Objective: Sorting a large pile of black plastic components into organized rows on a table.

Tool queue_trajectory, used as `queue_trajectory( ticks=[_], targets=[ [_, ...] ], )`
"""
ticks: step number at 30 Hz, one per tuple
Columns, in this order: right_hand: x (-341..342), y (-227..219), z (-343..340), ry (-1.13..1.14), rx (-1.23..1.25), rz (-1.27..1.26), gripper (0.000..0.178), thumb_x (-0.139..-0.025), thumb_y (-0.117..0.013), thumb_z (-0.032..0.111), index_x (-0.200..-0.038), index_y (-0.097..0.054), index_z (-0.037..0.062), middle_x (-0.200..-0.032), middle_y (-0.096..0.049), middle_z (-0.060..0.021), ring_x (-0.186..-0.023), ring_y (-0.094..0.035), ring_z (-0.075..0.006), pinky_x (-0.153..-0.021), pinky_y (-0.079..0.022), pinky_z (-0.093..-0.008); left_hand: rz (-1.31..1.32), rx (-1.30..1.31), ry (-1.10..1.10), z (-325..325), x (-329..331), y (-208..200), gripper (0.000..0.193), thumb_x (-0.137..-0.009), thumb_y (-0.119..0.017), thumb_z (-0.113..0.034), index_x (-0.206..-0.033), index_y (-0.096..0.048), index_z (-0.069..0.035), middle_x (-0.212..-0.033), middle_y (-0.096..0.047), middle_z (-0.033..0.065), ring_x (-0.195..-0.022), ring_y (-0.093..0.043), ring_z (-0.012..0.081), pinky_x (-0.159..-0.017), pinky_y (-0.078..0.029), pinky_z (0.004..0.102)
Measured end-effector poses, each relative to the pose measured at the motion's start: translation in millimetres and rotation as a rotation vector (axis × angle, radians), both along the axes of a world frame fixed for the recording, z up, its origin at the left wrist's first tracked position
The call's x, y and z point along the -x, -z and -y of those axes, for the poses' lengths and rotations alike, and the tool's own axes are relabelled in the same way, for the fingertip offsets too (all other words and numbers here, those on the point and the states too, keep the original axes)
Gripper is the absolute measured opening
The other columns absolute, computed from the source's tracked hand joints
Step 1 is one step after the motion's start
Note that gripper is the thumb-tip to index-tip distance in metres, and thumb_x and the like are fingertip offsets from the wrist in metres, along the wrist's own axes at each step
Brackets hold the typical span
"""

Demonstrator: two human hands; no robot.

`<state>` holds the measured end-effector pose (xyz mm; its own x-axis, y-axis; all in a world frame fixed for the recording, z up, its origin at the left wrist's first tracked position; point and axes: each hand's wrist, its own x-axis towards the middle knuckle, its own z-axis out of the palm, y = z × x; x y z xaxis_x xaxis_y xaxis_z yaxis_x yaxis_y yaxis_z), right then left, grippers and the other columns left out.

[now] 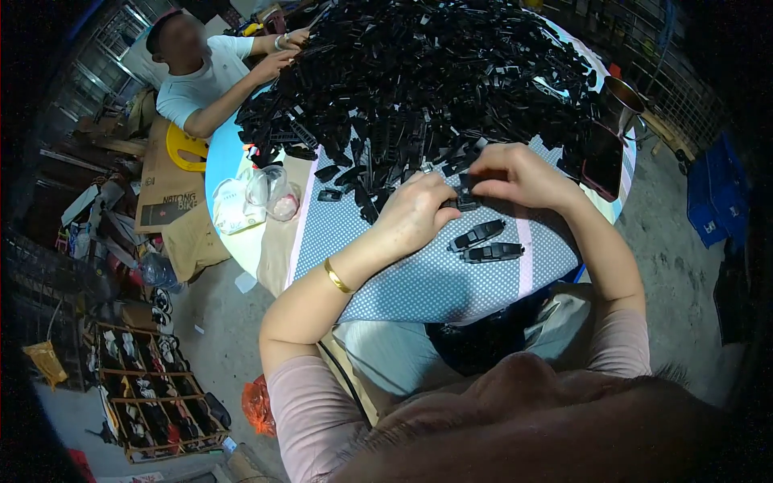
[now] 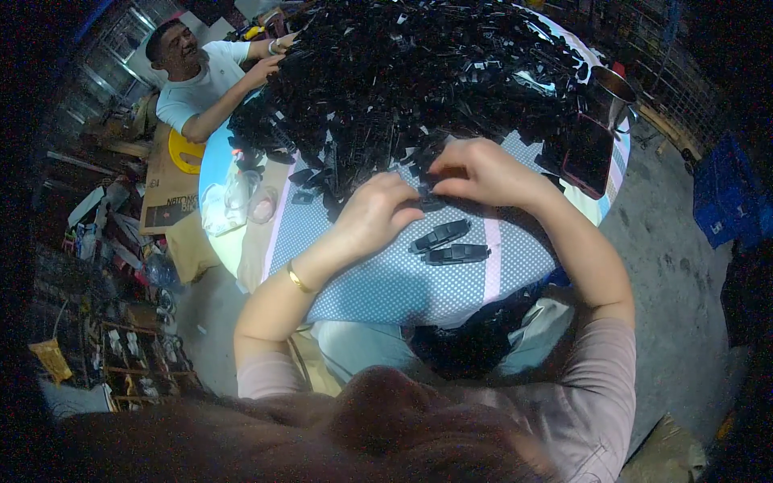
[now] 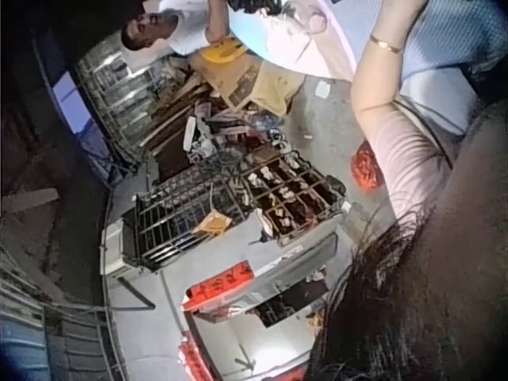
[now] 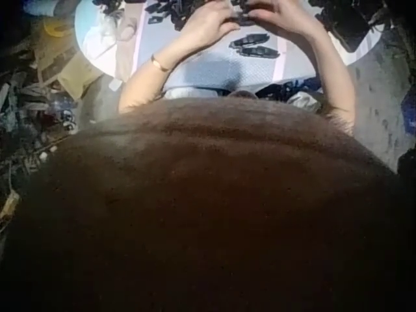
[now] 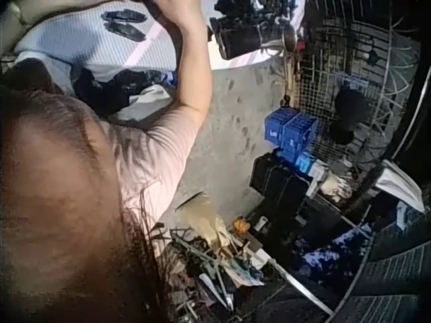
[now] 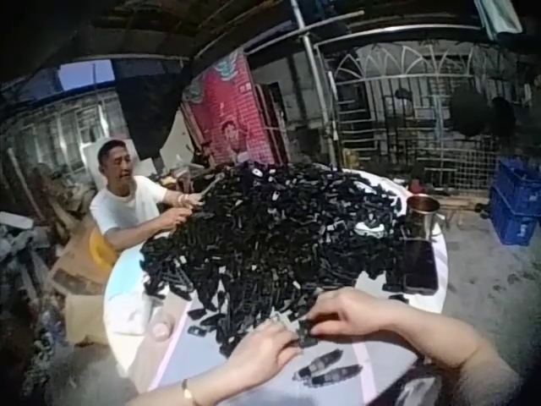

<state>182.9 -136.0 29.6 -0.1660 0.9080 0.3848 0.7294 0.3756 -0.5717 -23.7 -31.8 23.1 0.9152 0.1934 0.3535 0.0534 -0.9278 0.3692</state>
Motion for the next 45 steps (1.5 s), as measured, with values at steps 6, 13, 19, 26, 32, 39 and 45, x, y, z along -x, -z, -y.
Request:
queue_trajectory(
  ticks=[6,13,19,26,32,39,45],
  targets=[
    [9.0,-8.1,5.5,0.008,0.036,0.207,0.024,-0.071,-0.073,0.018,-0.088,-0.068,0.0013,-0.079,-0.061,-0.0126,-0.073,-0.061,-0.0304,-0.065,-0.048,-0.0383,-0.028,0.173,-0.12,-4.4,8.6,-5.3,0.025,-0.07,-0.075,-0.016,-0.085,-0.066,0.002,-0.083,-0.062,0.0144,-0.077,-0.062,0.0311,-0.069,-0.049,0.0367],
    [4.8,-12.2,7.4,0.004,0.054,0.232,0.021,-0.07,-0.073,0.016,-0.084,-0.069,0.0011,-0.078,-0.061,-0.0124,-0.074,-0.061,-0.0304,-0.067,-0.048,-0.0386,0.009,0.125,-0.105,-6.7,4.3,-4.8,0.021,-0.068,-0.076,-0.013,-0.08,-0.067,0.002,-0.077,-0.061,0.0139,-0.073,-0.062,0.0294,-0.066,-0.049,0.0355],
    [13.5,2.2,-4.6,-0.088,-0.038,0.263,0.026,-0.068,-0.076,0.015,-0.087,-0.068,-0.0009,-0.077,-0.06,-0.0114,-0.07,-0.059,-0.0277,-0.062,-0.047,-0.0362,0.011,0.068,-0.074,-3.9,-0.4,-3.4,0.021,-0.069,-0.076,-0.015,-0.079,-0.066,0.001,-0.078,-0.062,0.0134,-0.075,-0.061,0.0294,-0.066,-0.048,0.036],
    [12.6,-2.7,2.0,-0.159,0.264,-0.028,0.02,-0.073,-0.075,0.02,-0.083,-0.069,0.003,-0.076,-0.062,-0.0108,-0.066,-0.06,-0.0262,-0.061,-0.047,-0.0341,0.163,-0.055,-0.065,-30.5,-1.2,-18.7,0.027,-0.071,-0.075,-0.023,-0.087,-0.067,-0.002,-0.09,-0.063,0.0106,-0.09,-0.055,0.0298,-0.082,-0.044,0.0382],
    [14.4,8.0,-14.0,0.114,-0.263,0.266,0.022,-0.075,-0.071,0.018,-0.092,-0.067,0.0037,-0.082,-0.061,-0.0081,-0.078,-0.058,-0.0251,-0.067,-0.049,-0.0346,0.165,-0.37,-0.428,-70.1,4.9,-2.8,0.046,-0.075,-0.071,-0.026,-0.111,-0.06,0.0,-0.102,-0.061,0.0144,-0.098,-0.053,0.0327,-0.084,-0.042,0.0401],
    [20.6,-2.5,-37.3,0.189,-0.096,0.644,0.029,-0.071,-0.071,0.019,-0.097,-0.067,0.0069,-0.082,-0.061,-0.0084,-0.084,-0.059,-0.0256,-0.07,-0.051,-0.0367,0.07,-0.26,-0.509,-73.6,10.5,1.2,0.025,-0.074,-0.066,-0.005,-0.098,-0.062,0.001,-0.096,-0.06,0.0165,-0.091,-0.055,0.0351,-0.08,-0.045,0.0422],
    [27.3,5.7,-26.5,0.171,-0.199,0.561,0.026,-0.074,-0.069,0.021,-0.099,-0.069,0.0113,-0.075,-0.06,-0.0062,-0.076,-0.061,-0.0246,-0.063,-0.051,-0.0366,0.294,-0.33,-0.565,-73.3,9.2,0.3,0.02,-0.077,-0.064,-0.008,-0.096,-0.061,0.0,-0.093,-0.059,0.016,-0.09,-0.055,0.0326,-0.077,-0.046,0.0409]
  ],
)
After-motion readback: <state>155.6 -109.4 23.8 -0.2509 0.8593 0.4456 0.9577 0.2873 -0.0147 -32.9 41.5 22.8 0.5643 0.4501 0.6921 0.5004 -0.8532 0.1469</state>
